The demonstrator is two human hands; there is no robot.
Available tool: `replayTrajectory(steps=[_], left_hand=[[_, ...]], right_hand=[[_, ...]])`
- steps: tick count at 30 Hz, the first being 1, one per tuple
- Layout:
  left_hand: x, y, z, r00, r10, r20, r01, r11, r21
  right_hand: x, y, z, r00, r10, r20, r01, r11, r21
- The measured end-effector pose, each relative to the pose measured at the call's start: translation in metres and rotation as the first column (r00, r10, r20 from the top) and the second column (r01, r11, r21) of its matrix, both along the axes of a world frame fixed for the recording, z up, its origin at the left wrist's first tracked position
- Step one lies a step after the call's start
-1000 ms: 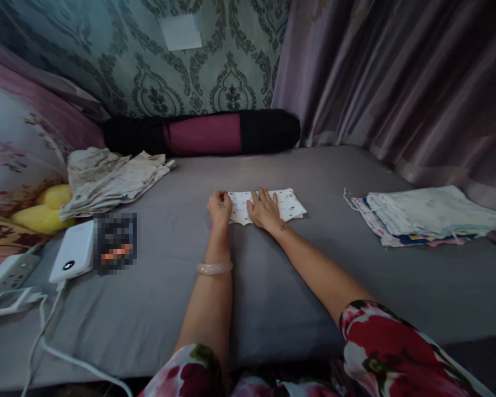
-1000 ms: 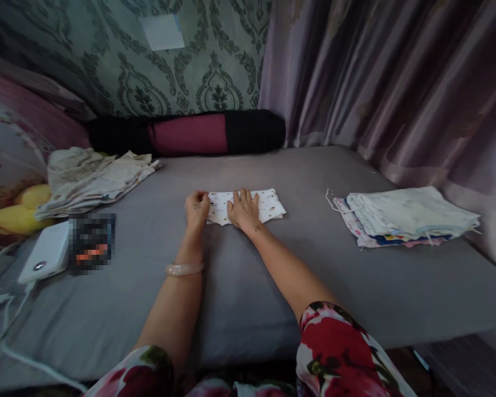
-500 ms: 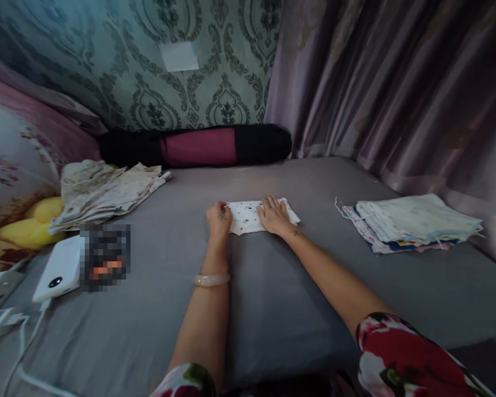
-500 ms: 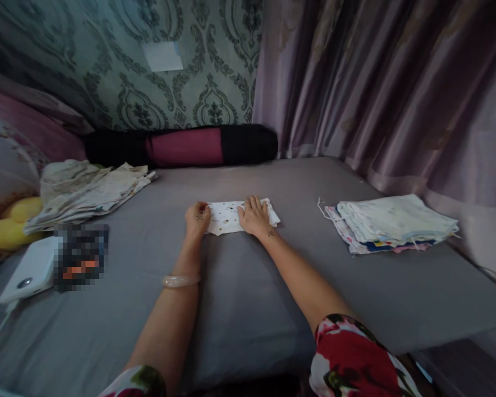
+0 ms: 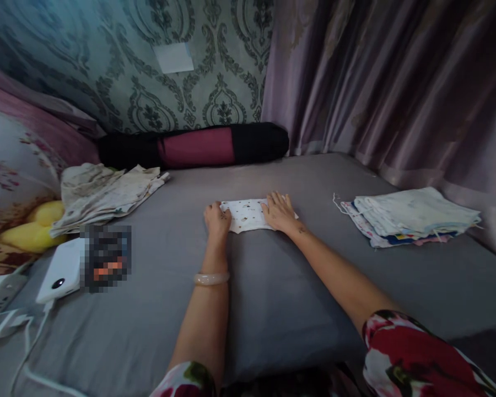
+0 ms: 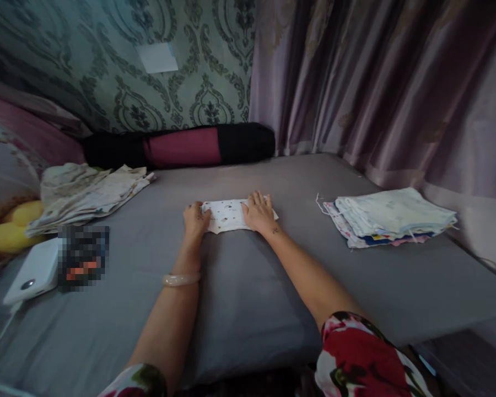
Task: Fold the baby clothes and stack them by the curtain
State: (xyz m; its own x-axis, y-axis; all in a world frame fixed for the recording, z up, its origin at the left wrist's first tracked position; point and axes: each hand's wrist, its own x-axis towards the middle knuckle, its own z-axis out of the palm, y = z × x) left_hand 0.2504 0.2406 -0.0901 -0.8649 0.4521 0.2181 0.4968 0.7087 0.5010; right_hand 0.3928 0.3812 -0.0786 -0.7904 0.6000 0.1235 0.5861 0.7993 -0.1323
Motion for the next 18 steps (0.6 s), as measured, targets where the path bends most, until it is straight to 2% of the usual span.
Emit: replayTrajectory(steps=[4, 8, 12, 15, 18], left_hand=[[-0.001, -0.002, 0.002, 0.999, 0.005, 0.032, -0.003, 0.997, -0.072], [0.0, -0.004, 0.004, 0.996, 0.074, 0.056, -0.064, 0.985, -0.162], [0.002, -0.006, 0.005, 0.989, 0.125, 0.08, -0.111, 0.98, -0.163], [0.0, -0.007, 0.002, 0.986, 0.134, 0.099, -0.122, 0.985, -0.124], [-0.007, -0.008, -0.002, 0.984, 0.122, 0.126, -0.107, 0.987, -0.119]], right_hand=[[0.01, 0.003, -0.004, 0.999, -0.036, 0.029, 0.036, 0.999, -0.003], [0.009, 0.002, -0.011, 0.998, -0.052, 0.026, 0.053, 0.998, -0.044], [0.006, 0.01, -0.005, 0.996, -0.08, -0.049, 0.074, 0.99, -0.122], [0.011, 0.021, 0.006, 0.955, -0.261, -0.143, 0.235, 0.956, -0.178], [0.023, 0.028, 0.014, 0.891, -0.439, -0.119, 0.413, 0.89, -0.192]])
